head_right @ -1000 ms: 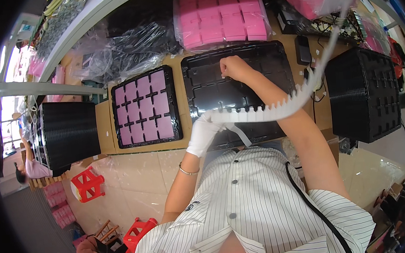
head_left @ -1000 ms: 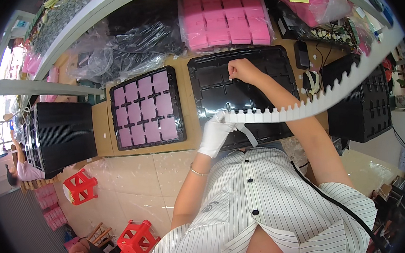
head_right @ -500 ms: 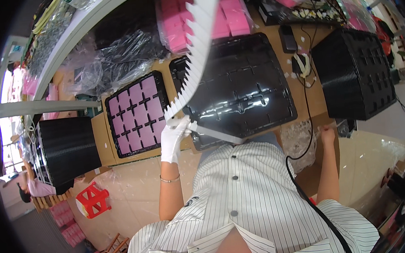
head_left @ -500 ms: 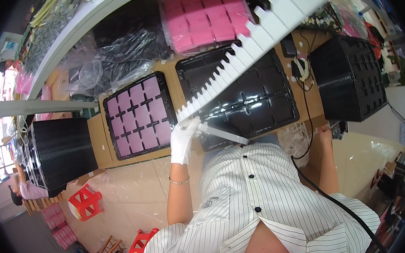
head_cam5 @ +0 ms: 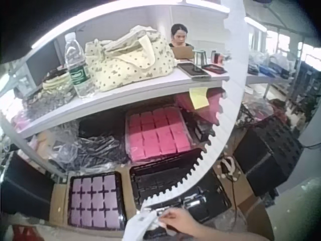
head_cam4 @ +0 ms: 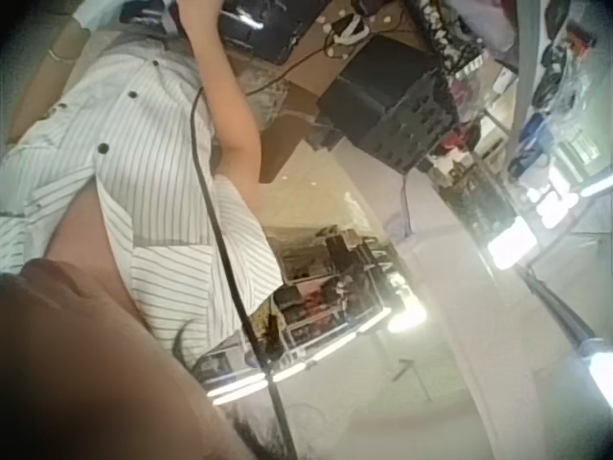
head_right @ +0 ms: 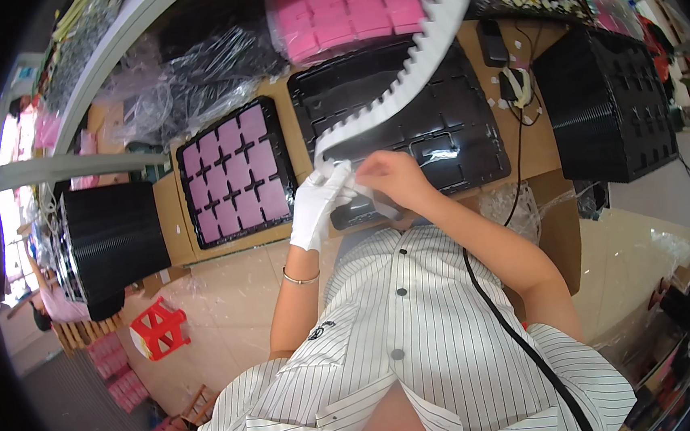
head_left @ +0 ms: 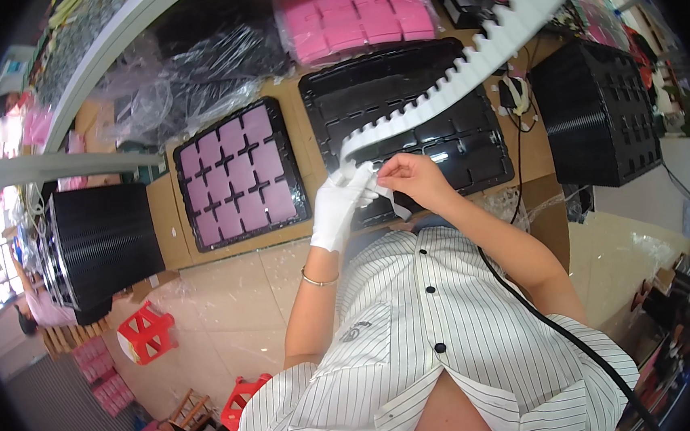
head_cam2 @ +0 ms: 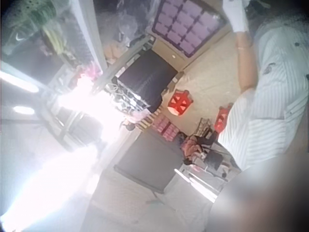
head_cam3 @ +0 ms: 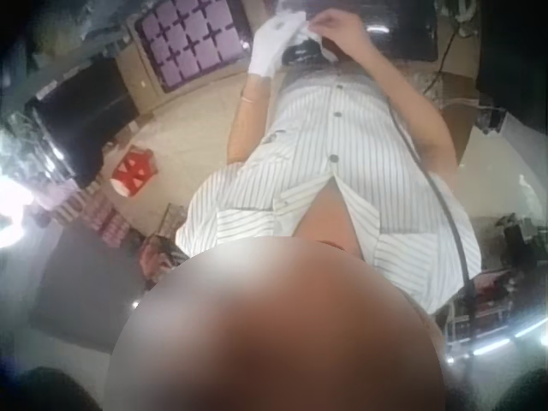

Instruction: Assembling plastic trays by inserting foam padding and securing with plastic strips.

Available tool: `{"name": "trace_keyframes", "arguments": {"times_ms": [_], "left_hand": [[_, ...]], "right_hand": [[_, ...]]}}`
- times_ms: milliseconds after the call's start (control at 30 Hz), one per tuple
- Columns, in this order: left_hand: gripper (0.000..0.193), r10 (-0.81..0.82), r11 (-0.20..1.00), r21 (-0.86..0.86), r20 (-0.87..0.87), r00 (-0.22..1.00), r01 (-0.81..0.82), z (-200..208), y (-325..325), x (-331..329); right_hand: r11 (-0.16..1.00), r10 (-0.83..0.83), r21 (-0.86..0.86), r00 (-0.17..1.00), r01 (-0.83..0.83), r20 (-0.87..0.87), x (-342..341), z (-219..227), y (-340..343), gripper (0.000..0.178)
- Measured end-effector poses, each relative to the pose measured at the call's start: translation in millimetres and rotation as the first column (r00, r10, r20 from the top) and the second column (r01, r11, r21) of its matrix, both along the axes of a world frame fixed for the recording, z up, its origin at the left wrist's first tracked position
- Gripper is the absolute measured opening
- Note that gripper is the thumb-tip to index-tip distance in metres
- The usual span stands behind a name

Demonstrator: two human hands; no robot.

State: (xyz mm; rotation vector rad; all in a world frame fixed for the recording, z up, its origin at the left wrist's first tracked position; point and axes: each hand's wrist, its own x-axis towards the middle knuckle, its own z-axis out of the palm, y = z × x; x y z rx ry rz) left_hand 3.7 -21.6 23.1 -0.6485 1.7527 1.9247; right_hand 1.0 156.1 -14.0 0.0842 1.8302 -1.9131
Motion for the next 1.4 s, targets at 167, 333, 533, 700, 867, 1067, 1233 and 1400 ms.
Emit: {"name": "trace_keyframes", "arguments": {"times_ms": [167,333,533,700,867,1067,1233,1400], "left_hand": [[0.015,0.095,0.995,0.024,-0.082,0.992,-0.093,-12,-17,12],[0.019,0.154,0.987,0.051,-0.058,0.986,-0.152,-10,-21,21],[0.013,0.263,0.965,0.050,-0.139,0.955,-0.258,-30,-44,31],[0.020,0.221,0.972,-0.056,-0.103,0.970,-0.227,-37,-71,36],[0.010,0.173,0.981,-0.074,-0.095,0.980,-0.180,-18,-63,34],[0.011,0.192,0.981,0.057,-0.120,0.974,-0.187,-24,-52,33],[0.016,0.155,0.984,0.116,-0.164,0.974,-0.137,-39,-50,24],[0.018,-0.001,0.997,0.073,-0.253,0.967,0.021,-43,-63,19]], "right_hand": [[1.000,-0.008,0.004,0.994,0.007,0.109,6,2,-13,0.019],[0.994,0.015,0.111,0.999,-0.021,0.050,15,-5,-18,0.014],[0.965,0.234,0.255,0.669,-0.068,-0.705,17,7,-22,0.009],[0.818,0.336,0.575,0.802,0.011,-0.493,-3,-27,-22,0.012],[0.742,0.390,0.642,0.656,0.192,-0.647,0,-49,-25,0.020],[0.992,0.119,0.070,0.979,-0.109,-0.165,2,-45,-20,0.018],[0.940,0.195,-0.333,0.910,-0.068,0.365,4,-32,-21,0.020],[0.938,0.346,0.020,0.938,-0.346,-0.002,8,-20,-7,0.014]]}}
